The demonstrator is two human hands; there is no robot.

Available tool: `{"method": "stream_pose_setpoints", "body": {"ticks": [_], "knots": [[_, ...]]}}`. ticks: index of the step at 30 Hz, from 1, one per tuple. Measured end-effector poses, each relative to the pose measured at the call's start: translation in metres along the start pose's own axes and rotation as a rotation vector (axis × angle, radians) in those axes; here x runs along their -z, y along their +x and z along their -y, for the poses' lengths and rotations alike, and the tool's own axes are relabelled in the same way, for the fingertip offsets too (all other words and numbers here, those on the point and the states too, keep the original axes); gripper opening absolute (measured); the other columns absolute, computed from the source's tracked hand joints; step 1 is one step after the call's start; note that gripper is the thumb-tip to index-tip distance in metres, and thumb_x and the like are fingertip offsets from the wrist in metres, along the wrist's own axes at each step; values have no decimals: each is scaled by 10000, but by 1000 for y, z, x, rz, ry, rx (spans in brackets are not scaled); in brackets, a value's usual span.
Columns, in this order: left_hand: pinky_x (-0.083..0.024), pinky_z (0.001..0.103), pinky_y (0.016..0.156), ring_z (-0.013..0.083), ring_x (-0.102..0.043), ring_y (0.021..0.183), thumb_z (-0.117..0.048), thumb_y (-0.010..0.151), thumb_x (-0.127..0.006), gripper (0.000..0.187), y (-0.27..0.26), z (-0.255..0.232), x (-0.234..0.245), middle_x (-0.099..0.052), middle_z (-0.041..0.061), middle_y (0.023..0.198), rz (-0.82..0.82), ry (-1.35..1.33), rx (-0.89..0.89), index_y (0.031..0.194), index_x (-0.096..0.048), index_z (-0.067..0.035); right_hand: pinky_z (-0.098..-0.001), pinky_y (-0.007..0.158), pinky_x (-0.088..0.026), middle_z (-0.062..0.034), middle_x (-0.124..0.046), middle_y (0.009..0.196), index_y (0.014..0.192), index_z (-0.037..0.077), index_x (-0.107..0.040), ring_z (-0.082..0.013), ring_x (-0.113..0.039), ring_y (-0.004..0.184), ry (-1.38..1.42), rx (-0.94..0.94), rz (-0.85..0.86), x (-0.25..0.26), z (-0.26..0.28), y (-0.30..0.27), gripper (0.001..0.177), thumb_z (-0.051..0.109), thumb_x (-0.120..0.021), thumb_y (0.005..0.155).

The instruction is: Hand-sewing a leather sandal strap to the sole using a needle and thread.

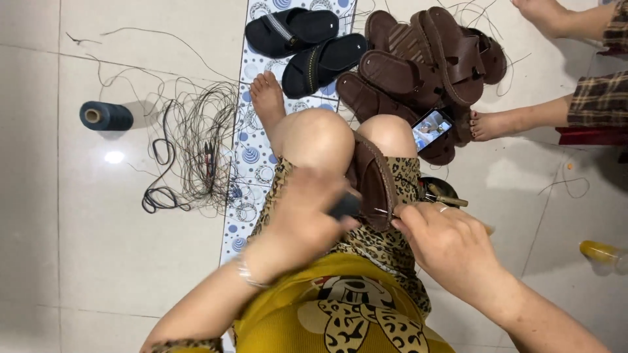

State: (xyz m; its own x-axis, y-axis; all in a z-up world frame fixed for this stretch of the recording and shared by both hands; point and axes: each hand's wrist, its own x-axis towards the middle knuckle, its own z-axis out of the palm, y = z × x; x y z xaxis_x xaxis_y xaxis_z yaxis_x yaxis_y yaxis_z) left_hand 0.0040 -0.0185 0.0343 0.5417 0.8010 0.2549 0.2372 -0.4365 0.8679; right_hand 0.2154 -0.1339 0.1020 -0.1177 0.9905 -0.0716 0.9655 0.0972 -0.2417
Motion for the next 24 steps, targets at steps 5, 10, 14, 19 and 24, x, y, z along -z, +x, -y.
{"method": "stream_pose_setpoints", "body": {"ticks": [5,10,14,19,24], "knots": [[-390,364,915,213,-535,970,-100,825,-763,46,-7,-12,-22,-693,49,1023,372,-2,-302,802,-727,-81,-353,506,-490,-79,-664,848,1018,64,-598,-219,-584,528,-109,-9,-40,-2,2,-4,174,49,-663,857],[-501,245,784,123,-601,832,-15,898,-714,136,-8,-10,-25,-691,29,1039,547,-826,263,1028,-730,-50,-339,465,-477,-68,-676,738,1031,52,-605,-206,-617,496,-47,-33,-9,-11,-4,-7,231,91,-698,823],[-566,217,481,177,-602,573,77,917,-545,69,-5,-2,-42,-623,135,816,479,-234,44,975,-572,50,-300,463,-520,-99,-763,870,1086,0,-640,-169,-681,563,23,-30,-104,-20,-3,-9,239,85,-727,880],[-476,305,458,227,-540,524,68,911,-569,173,-1,-21,-40,-603,170,829,379,-142,-175,1068,-505,99,-288,410,-467,8,-641,768,1352,210,-565,-140,-598,461,-316,-37,153,8,-15,-30,530,178,-668,833],[-385,195,360,101,-477,429,-12,1001,-558,458,-1,-3,-36,-535,-1,625,334,-107,-125,1394,-387,147,-263,315,-513,16,-792,806,1339,207,-650,-104,-671,389,-137,-239,244,38,-49,-54,519,207,-711,823]]}}
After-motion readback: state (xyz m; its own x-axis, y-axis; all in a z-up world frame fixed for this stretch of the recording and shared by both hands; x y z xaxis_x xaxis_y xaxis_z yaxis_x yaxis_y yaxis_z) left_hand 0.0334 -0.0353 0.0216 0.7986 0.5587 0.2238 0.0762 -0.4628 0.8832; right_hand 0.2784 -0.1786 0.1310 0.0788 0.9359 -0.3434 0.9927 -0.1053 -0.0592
